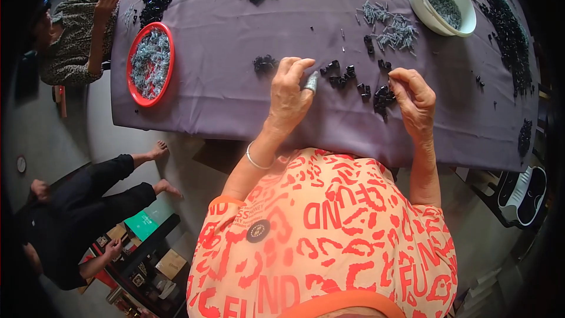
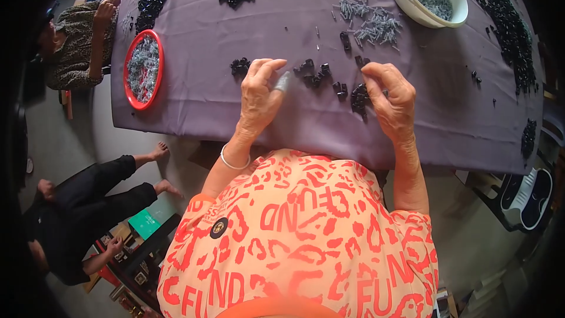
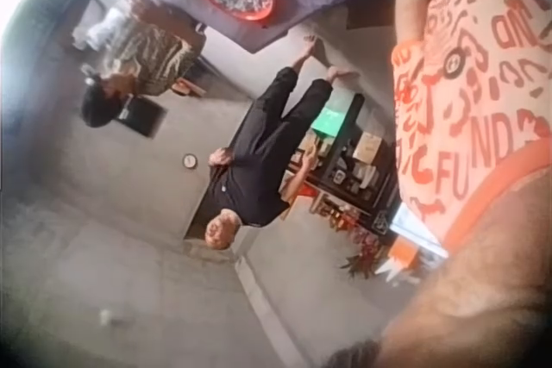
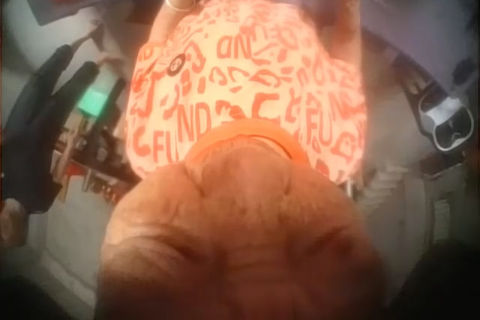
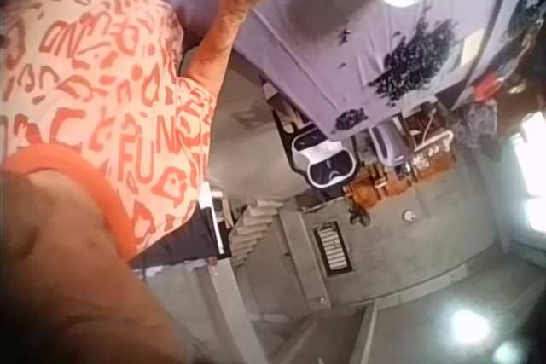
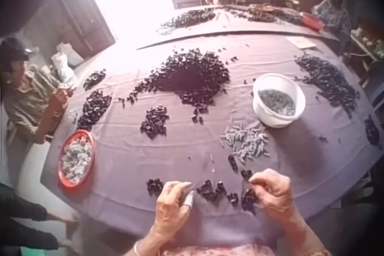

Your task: The person repeatedly assembles components by inserting small metal springs into black plastic pieces by hand and setting the assembled parts on the table.

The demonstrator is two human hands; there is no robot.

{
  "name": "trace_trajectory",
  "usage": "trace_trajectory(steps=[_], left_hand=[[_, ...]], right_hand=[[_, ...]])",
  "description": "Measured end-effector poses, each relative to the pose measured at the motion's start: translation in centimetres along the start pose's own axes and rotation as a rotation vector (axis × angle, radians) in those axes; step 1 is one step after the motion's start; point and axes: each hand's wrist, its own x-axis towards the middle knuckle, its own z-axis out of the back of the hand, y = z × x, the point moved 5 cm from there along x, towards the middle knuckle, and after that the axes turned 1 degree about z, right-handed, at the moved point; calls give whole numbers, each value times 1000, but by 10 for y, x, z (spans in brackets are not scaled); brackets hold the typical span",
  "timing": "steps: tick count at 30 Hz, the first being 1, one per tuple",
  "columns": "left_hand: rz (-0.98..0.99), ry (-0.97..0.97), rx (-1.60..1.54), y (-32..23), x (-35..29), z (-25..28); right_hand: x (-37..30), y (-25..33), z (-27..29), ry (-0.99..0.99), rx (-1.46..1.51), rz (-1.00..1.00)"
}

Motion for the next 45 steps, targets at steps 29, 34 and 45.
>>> trace_trajectory(steps=[29, 34, 45], left_hand=[[21, 110, -18, 1, 23, -7], [-33, 178, 173, 2, 30, -21], [465, 285, -886, -7, 1, -20]], right_hand=[[-24, 2, -24, 18, 159, -170], [-21, 13, -25, 42, 56, -6], [-12, 20, -41, 59, 315, -123]])
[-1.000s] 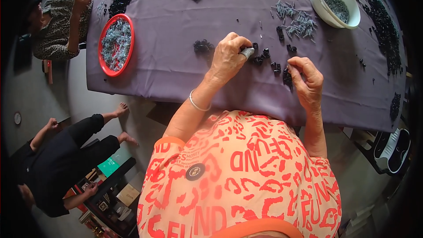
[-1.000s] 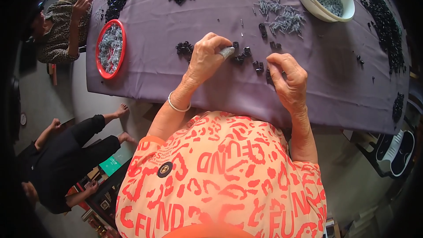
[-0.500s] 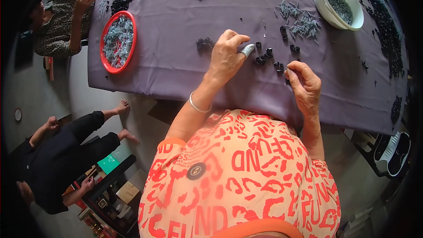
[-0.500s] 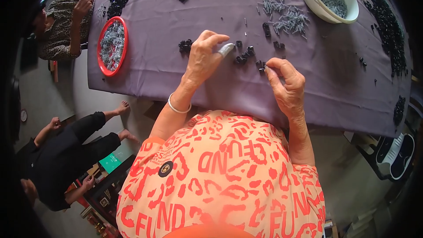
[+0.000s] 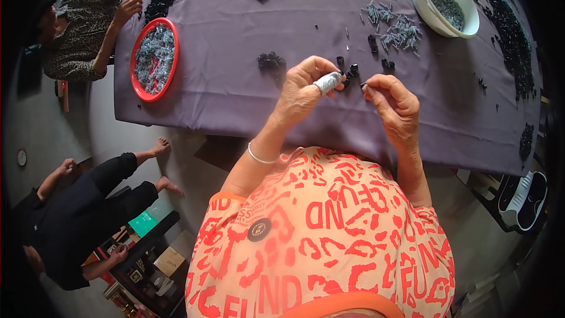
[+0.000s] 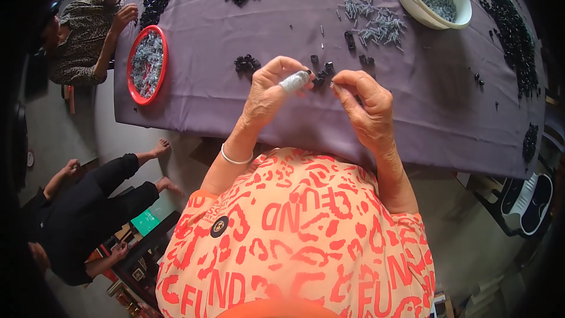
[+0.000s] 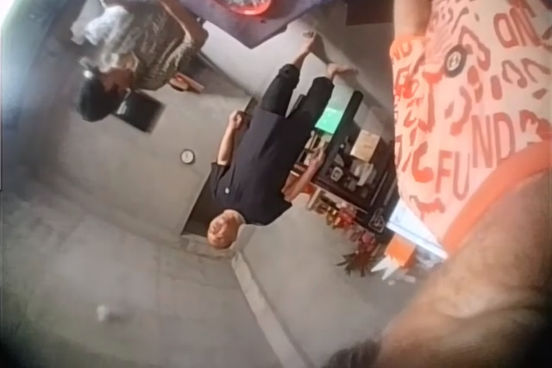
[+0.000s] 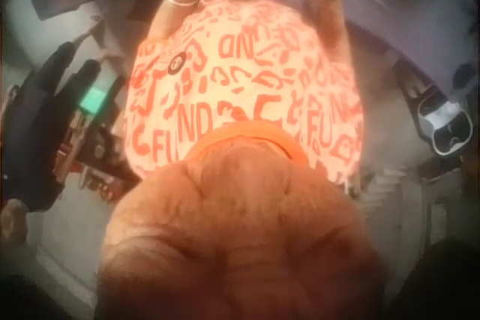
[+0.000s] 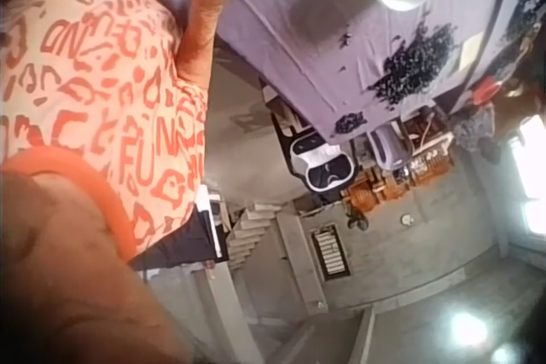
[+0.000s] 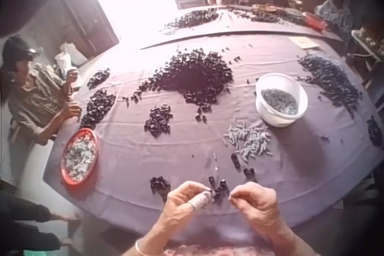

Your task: The person repeatedly assembles components by inserting small metal springs into black plastic pieces by hand and setting the assembled parts on the table.

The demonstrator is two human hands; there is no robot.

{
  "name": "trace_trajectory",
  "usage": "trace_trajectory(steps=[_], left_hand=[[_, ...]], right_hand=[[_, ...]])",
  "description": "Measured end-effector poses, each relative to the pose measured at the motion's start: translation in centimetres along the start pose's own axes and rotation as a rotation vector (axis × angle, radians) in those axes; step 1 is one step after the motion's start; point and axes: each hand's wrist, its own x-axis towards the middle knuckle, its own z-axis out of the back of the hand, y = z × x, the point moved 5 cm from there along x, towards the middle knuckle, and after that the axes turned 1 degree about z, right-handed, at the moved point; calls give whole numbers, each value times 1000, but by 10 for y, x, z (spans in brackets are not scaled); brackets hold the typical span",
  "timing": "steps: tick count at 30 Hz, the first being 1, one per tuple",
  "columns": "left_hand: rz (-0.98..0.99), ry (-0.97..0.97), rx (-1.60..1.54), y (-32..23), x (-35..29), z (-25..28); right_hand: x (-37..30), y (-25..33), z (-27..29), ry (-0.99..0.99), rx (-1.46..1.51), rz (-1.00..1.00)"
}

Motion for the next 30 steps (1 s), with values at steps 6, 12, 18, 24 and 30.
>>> trace_trajectory(steps=[6, 12, 18, 24, 30], left_hand=[[-47, 52, -164, 14, -19, -5], [-55, -16, -30, 15, -34, -5], [-600, -109, 605, -3, -47, -6], [-232, -67, 240, 12, -49, -1], [-86, -20, 62, 29, -54, 3]], right_hand=[[1, 10, -18, 19, -175, 130], [-2, 21, -27, -3, -384, 255], [-7, 24, -37, 81, -552, 351], [-10, 21, -42, 118, -511, 284], [-15, 12, -40, 140, -308, -1]])
